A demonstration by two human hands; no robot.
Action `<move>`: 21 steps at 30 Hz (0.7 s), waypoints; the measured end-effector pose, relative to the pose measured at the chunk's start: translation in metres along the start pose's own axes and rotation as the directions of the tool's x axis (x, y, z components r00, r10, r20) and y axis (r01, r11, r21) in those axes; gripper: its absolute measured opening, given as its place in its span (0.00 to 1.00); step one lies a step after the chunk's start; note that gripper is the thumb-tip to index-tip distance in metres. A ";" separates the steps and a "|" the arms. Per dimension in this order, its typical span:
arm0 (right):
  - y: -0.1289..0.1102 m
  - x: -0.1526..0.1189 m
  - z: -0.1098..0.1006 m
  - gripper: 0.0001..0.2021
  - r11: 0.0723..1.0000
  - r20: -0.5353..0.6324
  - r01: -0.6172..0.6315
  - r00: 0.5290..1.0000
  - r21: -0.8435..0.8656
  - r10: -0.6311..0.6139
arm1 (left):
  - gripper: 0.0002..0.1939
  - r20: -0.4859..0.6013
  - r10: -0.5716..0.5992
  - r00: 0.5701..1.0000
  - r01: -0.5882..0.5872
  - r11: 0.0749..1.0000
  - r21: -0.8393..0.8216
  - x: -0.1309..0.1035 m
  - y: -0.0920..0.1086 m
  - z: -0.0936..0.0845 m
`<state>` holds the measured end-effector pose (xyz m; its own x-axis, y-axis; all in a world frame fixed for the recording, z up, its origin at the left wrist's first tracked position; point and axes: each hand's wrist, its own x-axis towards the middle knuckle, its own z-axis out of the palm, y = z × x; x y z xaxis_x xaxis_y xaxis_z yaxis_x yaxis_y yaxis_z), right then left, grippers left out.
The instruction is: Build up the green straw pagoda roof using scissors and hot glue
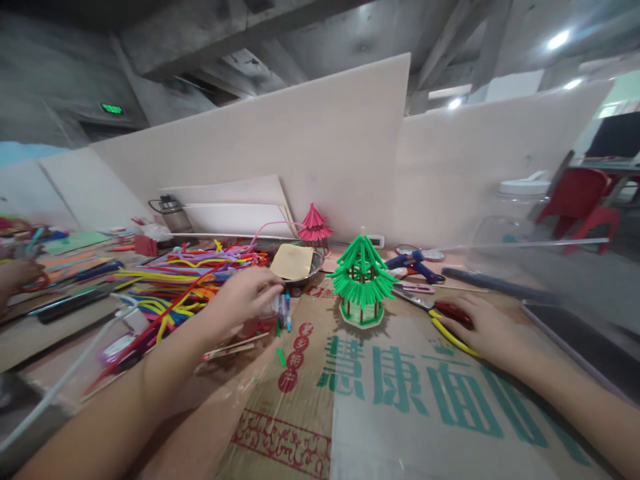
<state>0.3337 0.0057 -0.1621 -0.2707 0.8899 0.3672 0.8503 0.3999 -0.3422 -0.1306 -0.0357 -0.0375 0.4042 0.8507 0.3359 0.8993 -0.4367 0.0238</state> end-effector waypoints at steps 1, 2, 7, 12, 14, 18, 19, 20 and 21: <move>0.002 0.000 0.001 0.21 1.000 -0.010 0.008 1.000 0.003 -0.008 | 0.16 -0.097 -0.057 0.994 0.061 0.997 0.044 0.000 -0.012 -0.008; 0.003 0.001 0.002 0.21 1.000 -0.019 0.016 1.000 0.007 -0.016 | 0.18 -0.175 -0.102 0.979 0.116 0.991 0.073 -0.001 -0.025 -0.016; 0.010 0.001 0.005 0.20 0.999 -0.019 0.007 1.000 0.044 -0.007 | 0.25 -0.079 -0.382 0.921 0.390 0.902 0.185 -0.013 -0.090 -0.039; 0.011 0.001 0.004 0.19 0.999 -0.015 0.005 1.000 0.044 -0.004 | 0.22 -0.059 -0.439 0.897 0.441 0.873 0.206 -0.022 -0.108 -0.034; 0.011 0.001 0.004 0.19 0.999 -0.018 0.025 1.000 0.031 -0.024 | 0.21 -0.083 -0.425 0.901 0.433 0.877 0.207 -0.020 -0.103 -0.028; 0.011 0.003 0.003 0.18 0.999 -0.012 0.048 0.999 0.020 -0.047 | 0.26 -0.126 -0.314 0.941 0.333 0.925 0.185 -0.010 -0.090 -0.018; 0.011 0.003 0.002 0.18 0.999 -0.008 0.046 0.999 0.019 -0.046 | 0.25 -0.101 -0.293 0.951 0.307 0.936 0.174 -0.008 -0.089 -0.017; 0.012 0.003 0.002 0.18 0.999 -0.005 0.043 0.999 0.018 -0.043 | 0.23 -0.072 -0.290 0.954 0.298 0.940 0.164 -0.007 -0.088 -0.016; 0.012 0.002 0.002 0.19 0.999 -0.002 0.040 0.999 0.016 -0.040 | 0.22 -0.047 -0.305 0.951 0.309 0.938 0.156 -0.007 -0.089 -0.016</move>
<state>0.3424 0.0130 -0.1670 -0.3033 0.8727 0.3827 0.8313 0.4386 -0.3414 -0.2162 -0.0073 -0.0270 0.1023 0.9287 0.3566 0.9946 -0.1014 -0.0212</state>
